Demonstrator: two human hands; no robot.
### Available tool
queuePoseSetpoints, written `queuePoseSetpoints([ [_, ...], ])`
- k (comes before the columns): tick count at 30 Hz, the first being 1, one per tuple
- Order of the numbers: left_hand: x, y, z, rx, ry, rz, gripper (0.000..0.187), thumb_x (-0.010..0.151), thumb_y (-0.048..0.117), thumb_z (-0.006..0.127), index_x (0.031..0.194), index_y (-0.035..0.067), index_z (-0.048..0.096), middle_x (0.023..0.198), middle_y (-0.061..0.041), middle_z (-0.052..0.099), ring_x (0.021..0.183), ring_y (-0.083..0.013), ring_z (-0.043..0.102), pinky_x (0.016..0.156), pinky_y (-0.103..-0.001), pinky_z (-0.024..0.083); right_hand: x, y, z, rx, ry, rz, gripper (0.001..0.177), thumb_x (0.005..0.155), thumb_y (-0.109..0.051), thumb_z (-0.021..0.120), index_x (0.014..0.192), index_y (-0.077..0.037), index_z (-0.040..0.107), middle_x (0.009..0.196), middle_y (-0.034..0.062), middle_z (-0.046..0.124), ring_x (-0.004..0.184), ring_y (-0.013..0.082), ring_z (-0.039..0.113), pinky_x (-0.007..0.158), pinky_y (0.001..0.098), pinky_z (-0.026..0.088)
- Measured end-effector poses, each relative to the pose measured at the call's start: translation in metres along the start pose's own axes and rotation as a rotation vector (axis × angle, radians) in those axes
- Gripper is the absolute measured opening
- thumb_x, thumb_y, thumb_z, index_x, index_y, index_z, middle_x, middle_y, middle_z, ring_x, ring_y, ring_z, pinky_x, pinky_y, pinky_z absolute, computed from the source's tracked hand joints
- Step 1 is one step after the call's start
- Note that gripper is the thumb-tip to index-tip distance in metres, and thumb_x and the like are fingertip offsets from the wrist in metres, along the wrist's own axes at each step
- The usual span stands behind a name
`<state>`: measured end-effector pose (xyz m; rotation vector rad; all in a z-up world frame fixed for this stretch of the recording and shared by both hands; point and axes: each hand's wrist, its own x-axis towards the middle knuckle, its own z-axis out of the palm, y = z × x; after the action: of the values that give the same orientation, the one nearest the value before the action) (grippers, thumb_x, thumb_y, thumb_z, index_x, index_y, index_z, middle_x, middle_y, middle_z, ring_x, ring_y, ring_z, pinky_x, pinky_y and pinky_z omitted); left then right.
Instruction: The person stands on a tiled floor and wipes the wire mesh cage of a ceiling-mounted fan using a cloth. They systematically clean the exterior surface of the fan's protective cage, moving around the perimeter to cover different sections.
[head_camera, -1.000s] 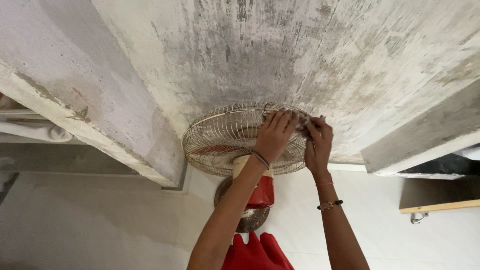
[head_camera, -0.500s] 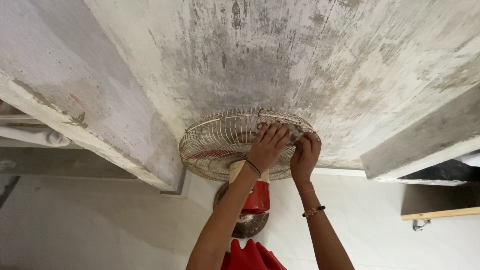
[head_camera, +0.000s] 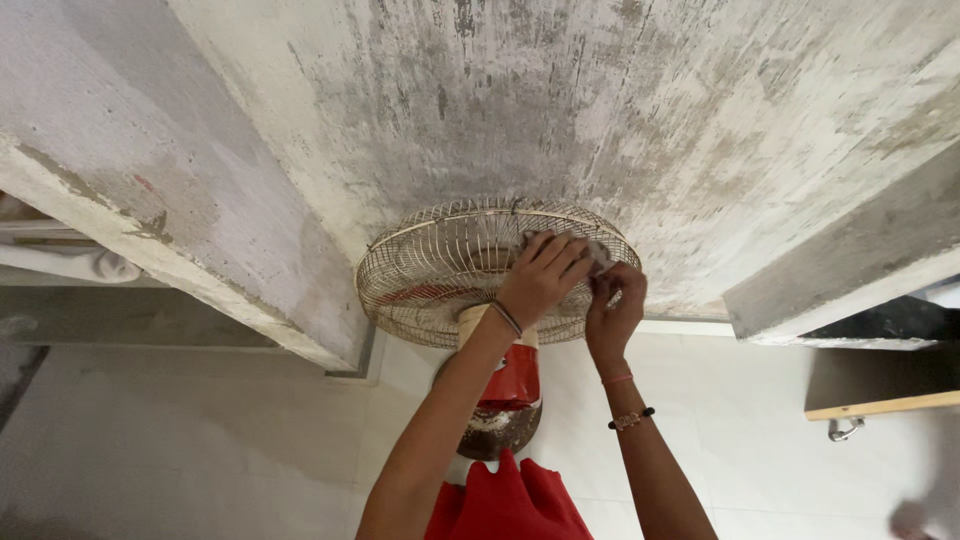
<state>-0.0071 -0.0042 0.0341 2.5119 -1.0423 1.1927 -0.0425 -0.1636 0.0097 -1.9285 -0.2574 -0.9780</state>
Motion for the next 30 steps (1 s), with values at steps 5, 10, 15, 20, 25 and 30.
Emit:
queuePoseSetpoints([
  [5, 0.046, 0.000, 0.008, 0.020, -0.070, -0.003, 0.036, 0.097, 0.018, 0.066, 0.132, 0.012, 0.061, 0.138, -0.007, 0.061, 0.135, -0.0259, 0.054, 0.118, -0.048, 0.037, 0.034, 0.009, -0.011, -0.056, 0.040, -0.030, 0.035, 0.101, 0.009, 0.053, 0.134, 0.001, 0.058, 0.123, 0.0161, 0.054, 0.110, 0.0293, 0.058, 0.089, 0.0392, 0.053],
  [10, 0.046, 0.005, 0.016, 0.130, -0.203, -0.060, 0.047, 0.098, 0.022, 0.063, 0.143, 0.012, 0.053, 0.138, -0.008, 0.057, 0.134, -0.0267, 0.051, 0.117, -0.047, 0.036, 0.040, 0.033, -0.007, -0.144, -0.092, -0.054, 0.030, 0.102, 0.010, 0.054, 0.129, 0.000, 0.063, 0.130, 0.0176, 0.056, 0.119, 0.0351, 0.055, 0.097, 0.0411, 0.051],
  [15, 0.027, 0.015, 0.016, 0.139, -0.133, -0.041, 0.050, 0.098, 0.022, 0.064, 0.145, 0.014, 0.050, 0.145, -0.005, 0.053, 0.139, -0.0251, 0.048, 0.119, -0.046, 0.035, 0.022, 0.039, -0.007, -0.189, -0.105, 0.024, 0.032, 0.100, 0.010, 0.051, 0.128, 0.000, 0.063, 0.130, 0.0170, 0.056, 0.119, 0.0351, 0.054, 0.097, 0.0409, 0.050],
  [20, -0.001, 0.018, 0.030, 0.083, -0.132, 0.027, 0.050, 0.101, 0.024, 0.064, 0.148, 0.018, 0.048, 0.152, -0.003, 0.046, 0.146, -0.0253, 0.042, 0.126, -0.047, 0.029, -0.003, 0.038, -0.005, -0.184, -0.048, -0.005, 0.031, 0.100, 0.008, 0.052, 0.130, 0.003, 0.060, 0.133, 0.0196, 0.052, 0.121, 0.0363, 0.054, 0.097, 0.0425, 0.051],
  [25, -0.038, 0.008, 0.039, 0.133, -0.233, 0.116, 0.060, 0.103, 0.023, 0.059, 0.160, 0.020, 0.040, 0.167, 0.001, 0.034, 0.156, -0.0226, 0.030, 0.132, -0.045, 0.019, -0.021, 0.035, 0.001, -0.137, -0.084, 0.024, 0.030, 0.100, 0.008, 0.054, 0.129, 0.004, 0.060, 0.131, 0.0212, 0.051, 0.118, 0.0365, 0.057, 0.091, 0.0412, 0.054],
  [30, -0.058, 0.009, 0.033, 0.162, -0.311, 0.112, 0.063, 0.101, 0.023, 0.057, 0.161, 0.024, 0.038, 0.168, 0.003, 0.032, 0.157, -0.0195, 0.028, 0.132, -0.042, 0.021, -0.032, 0.032, -0.009, -0.085, -0.132, 0.050, 0.025, 0.101, 0.008, 0.053, 0.124, 0.003, 0.062, 0.125, 0.0183, 0.054, 0.107, 0.0306, 0.061, 0.085, 0.0389, 0.055],
])
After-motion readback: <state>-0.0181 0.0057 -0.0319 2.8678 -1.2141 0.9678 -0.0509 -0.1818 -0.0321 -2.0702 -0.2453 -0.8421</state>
